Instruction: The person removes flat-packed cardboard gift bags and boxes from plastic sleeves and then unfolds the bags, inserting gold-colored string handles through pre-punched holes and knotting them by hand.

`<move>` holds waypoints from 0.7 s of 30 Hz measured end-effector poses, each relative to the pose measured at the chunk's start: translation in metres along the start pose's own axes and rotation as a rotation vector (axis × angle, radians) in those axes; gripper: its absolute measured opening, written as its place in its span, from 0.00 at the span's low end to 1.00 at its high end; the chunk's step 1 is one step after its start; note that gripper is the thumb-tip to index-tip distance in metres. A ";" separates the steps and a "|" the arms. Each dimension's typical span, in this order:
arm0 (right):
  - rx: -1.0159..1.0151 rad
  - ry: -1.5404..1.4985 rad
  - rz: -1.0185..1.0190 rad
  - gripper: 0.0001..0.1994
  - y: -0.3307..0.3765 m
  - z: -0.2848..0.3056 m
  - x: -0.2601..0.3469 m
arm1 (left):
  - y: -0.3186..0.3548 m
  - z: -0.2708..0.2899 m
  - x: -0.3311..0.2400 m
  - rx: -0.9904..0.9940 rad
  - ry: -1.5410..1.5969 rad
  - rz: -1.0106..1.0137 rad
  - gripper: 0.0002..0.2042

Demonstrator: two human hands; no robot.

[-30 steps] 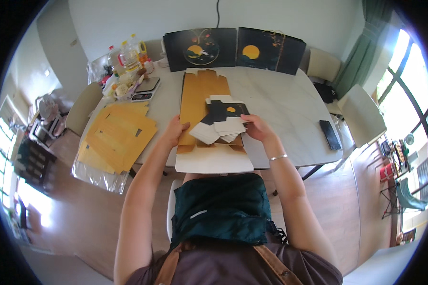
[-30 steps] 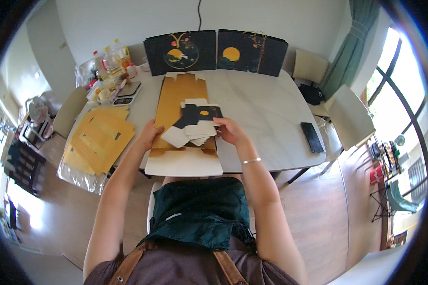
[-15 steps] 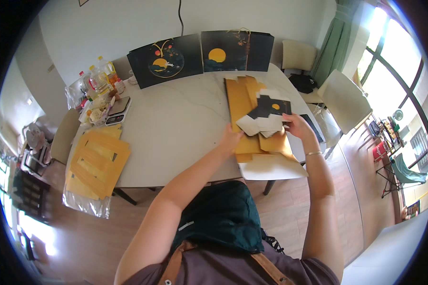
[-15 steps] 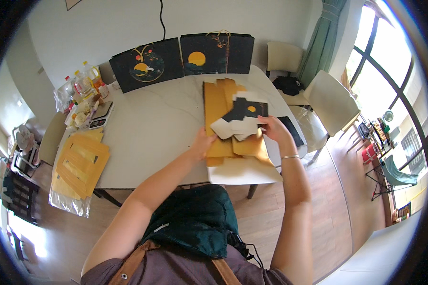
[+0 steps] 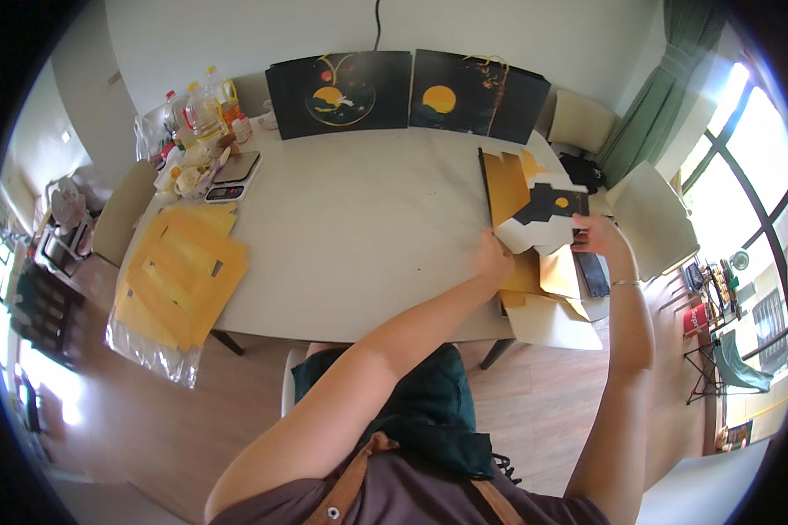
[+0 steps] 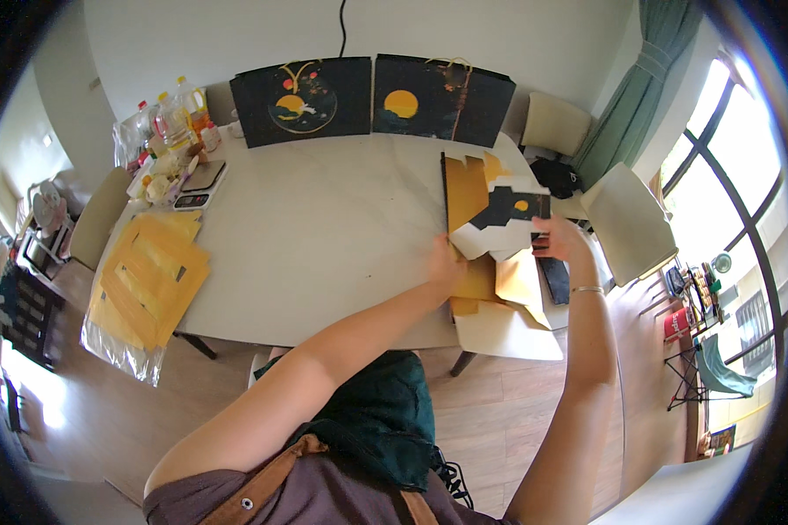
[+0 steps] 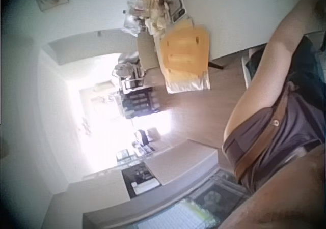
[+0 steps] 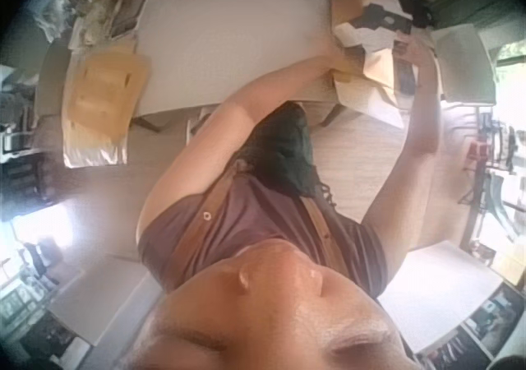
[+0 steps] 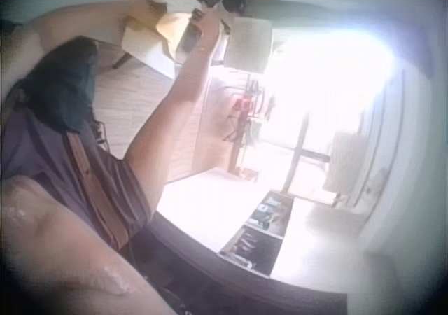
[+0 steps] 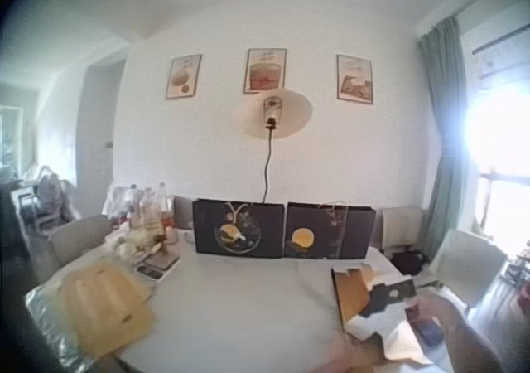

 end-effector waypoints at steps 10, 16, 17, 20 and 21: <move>0.135 -0.173 0.173 0.15 -0.033 -0.190 0.085 | -0.058 0.184 0.056 0.158 0.833 0.333 0.29; 0.392 -0.069 0.209 0.15 -0.059 -0.400 0.081 | -0.044 0.356 0.055 0.014 0.742 0.178 0.22; 0.426 -0.063 0.198 0.15 -0.068 -0.426 0.072 | -0.042 0.378 0.058 -0.066 0.683 0.154 0.20; 0.358 -0.116 0.253 0.17 -0.068 -0.483 0.058 | -0.032 0.429 0.086 -0.165 0.446 0.200 0.15; 0.284 -0.114 0.306 0.19 -0.070 -0.491 0.055 | -0.033 0.436 0.095 -0.112 0.590 0.152 0.15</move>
Point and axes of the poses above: each hand's wrist, its own y-axis away from the middle knuckle, its own z-axis out of the back of the hand, x = y × z, the point moved 10 cm from there along -y, towards the middle knuckle, and after that the axes turned 5 degrees about y, right-handed, at the moved point
